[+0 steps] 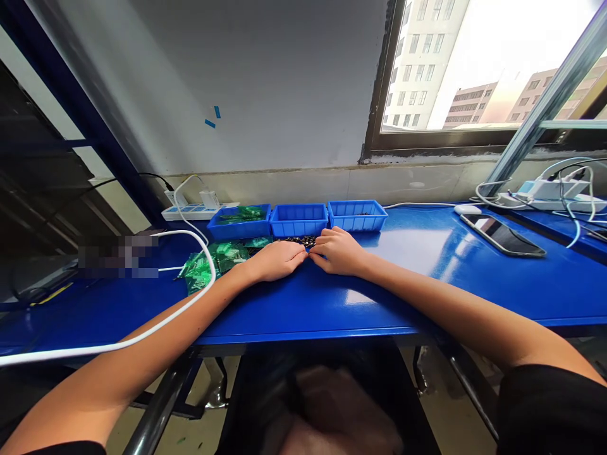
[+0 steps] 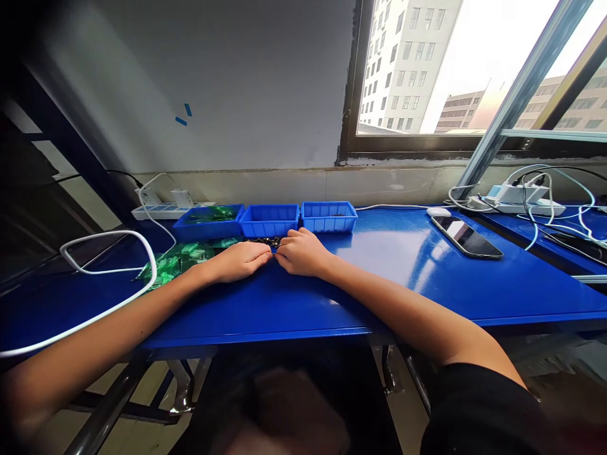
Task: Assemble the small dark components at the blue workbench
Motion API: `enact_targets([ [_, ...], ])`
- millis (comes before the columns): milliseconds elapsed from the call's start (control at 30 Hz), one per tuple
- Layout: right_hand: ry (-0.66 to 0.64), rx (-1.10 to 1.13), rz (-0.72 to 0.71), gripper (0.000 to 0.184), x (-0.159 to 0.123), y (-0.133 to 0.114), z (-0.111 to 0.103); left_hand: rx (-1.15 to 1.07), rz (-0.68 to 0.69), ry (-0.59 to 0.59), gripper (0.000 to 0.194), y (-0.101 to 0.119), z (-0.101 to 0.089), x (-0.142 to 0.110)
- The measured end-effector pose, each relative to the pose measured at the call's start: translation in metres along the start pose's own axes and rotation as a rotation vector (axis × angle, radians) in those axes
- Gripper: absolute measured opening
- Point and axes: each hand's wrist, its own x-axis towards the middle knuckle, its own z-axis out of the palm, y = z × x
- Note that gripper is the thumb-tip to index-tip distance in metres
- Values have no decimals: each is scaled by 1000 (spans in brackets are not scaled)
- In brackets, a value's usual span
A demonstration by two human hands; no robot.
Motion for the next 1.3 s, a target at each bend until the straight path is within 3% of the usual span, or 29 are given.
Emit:
enact_targets([
  [433, 44, -70, -158, 28, 0, 2, 1, 14, -18, 12, 30, 3, 0, 0],
  [667, 114, -35, -114, 28, -1, 4, 4, -3, -9, -1, 31, 1, -2, 0],
  [967, 42, -36, -50, 29, -1, 3, 3, 4, -39, -14, 31, 2, -2, 0],
  [1300, 31, -44, -143, 28, 1, 3, 1, 37, -93, -5, 33, 6, 0, 0],
])
